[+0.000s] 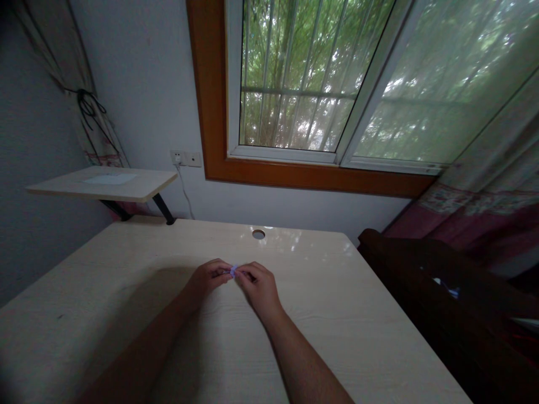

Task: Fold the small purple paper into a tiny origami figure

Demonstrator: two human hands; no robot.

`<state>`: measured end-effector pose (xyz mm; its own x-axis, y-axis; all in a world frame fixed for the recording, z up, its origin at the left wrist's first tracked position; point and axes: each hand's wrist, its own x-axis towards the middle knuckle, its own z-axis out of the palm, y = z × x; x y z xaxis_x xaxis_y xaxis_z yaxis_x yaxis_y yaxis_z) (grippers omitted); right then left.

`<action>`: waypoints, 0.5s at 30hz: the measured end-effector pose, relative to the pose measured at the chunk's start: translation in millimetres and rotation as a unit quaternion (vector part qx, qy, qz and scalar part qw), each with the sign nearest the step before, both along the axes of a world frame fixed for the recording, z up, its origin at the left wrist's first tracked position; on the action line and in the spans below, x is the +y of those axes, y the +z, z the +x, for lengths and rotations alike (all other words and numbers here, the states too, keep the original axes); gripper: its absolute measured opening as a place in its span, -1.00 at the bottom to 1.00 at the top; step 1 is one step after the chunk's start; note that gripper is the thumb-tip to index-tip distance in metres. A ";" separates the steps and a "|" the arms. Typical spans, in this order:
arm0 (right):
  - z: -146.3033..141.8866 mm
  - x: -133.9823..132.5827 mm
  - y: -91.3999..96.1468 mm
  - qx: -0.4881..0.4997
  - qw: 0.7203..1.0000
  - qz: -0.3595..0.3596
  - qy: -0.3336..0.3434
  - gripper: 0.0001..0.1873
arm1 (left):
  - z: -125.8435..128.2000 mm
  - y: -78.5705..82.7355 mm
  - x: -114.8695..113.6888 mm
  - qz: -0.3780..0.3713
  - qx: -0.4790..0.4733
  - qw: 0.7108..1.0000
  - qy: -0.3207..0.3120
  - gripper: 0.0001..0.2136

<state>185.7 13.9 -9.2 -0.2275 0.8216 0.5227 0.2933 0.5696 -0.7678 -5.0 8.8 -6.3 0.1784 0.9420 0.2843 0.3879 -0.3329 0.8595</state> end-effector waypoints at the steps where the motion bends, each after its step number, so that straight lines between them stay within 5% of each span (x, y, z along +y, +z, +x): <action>1: 0.1 0.2 -0.4 -0.003 1.000 0.001 0.000 -0.86 | -0.1 -0.4 0.2 -0.001 0.001 1.000 0.001 -0.84; 15: -0.9 -0.7 0.1 -0.010 1.000 0.000 0.006 -0.87 | -1.8 -0.6 -0.2 -0.007 -0.014 1.000 0.008 -0.86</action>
<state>184.8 13.2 -9.1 -0.2476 0.8185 0.5184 0.3017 0.5736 -0.7615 -6.8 8.5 -6.9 0.1566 0.9484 0.2757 0.3692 -0.3151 0.8743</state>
